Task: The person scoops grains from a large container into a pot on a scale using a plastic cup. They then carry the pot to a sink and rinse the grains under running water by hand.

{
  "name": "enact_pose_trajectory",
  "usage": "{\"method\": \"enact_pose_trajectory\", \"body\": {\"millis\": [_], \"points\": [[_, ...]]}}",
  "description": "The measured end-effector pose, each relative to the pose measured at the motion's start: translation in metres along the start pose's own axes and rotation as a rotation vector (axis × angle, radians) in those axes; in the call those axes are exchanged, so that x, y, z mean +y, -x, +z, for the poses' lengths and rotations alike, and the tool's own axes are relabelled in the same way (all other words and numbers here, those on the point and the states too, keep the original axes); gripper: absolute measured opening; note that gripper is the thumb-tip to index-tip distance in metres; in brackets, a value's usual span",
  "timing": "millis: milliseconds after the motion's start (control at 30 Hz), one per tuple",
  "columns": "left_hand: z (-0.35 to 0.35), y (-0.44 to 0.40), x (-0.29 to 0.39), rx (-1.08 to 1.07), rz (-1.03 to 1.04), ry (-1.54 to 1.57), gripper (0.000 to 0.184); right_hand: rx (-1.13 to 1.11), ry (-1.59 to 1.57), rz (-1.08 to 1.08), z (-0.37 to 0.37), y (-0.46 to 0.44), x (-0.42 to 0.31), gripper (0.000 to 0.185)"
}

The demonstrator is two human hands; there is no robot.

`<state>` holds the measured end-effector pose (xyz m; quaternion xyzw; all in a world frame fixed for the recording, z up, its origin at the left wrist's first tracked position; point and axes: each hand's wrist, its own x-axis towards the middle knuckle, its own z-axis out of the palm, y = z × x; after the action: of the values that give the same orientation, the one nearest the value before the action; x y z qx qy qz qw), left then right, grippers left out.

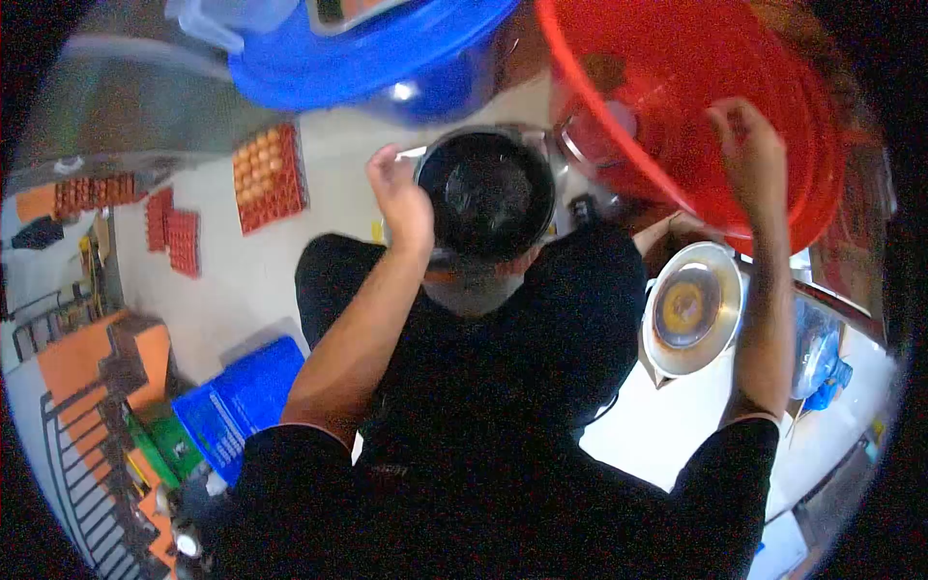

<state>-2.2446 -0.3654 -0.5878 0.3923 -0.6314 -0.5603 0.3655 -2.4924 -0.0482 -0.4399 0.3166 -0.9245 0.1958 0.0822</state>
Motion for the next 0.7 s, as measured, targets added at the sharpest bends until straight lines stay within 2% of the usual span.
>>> {"method": "enact_pose_trajectory", "body": {"millis": [33, 100, 133, 233, 267, 367, 400, 500, 600, 633, 700], "points": [[-0.019, 0.0, -0.034, 0.227, -0.272, 0.128, 0.017, -0.028, -0.066, 0.044, 0.021, 0.015, -0.023, 0.021], [-0.067, 0.006, -0.104, 0.363, -0.793, 0.321, 0.018, -0.056, -0.206, 0.04, 0.041, 0.032, -0.058, 0.03], [-0.081, 0.022, -0.13, 0.378, -0.937, 0.317, 0.018, -0.155, -0.127, 0.116, 0.041, 0.032, -0.062, 0.032], [-0.089, 0.087, -0.175, 0.381, -1.224, 0.312, 0.019, -0.008, -0.084, 0.048, 0.049, 0.025, -0.057, 0.034], [-0.081, 0.105, -0.183, 0.375, -1.284, 0.32, 0.02, -0.082, -0.137, 0.131, 0.048, 0.026, -0.064, 0.032], [-0.064, 0.132, -0.205, 0.423, -1.364, 0.377, 0.021, -0.063, -0.061, 0.073, 0.05, 0.024, -0.062, 0.031], [-0.057, 0.131, -0.212, 0.455, -1.359, 0.403, 0.021, -0.12, -0.067, 0.12, 0.05, 0.025, -0.059, 0.032], [-0.043, 0.124, -0.228, 0.55, -1.324, 0.454, 0.023, -0.064, 0.027, 0.058, 0.054, 0.028, -0.047, 0.031], [-0.028, 0.123, -0.243, 0.627, -1.294, 0.508, 0.024, -0.076, -0.038, 0.066, 0.056, 0.034, -0.041, 0.031], [-0.025, 0.122, -0.244, 0.653, -1.286, 0.53, 0.024, -0.148, 0.008, 0.14, 0.051, 0.031, -0.05, 0.032], [-0.019, 0.119, -0.251, 0.694, -1.287, 0.558, 0.025, -0.12, -0.058, 0.054, 0.055, 0.032, -0.042, 0.032]]}}
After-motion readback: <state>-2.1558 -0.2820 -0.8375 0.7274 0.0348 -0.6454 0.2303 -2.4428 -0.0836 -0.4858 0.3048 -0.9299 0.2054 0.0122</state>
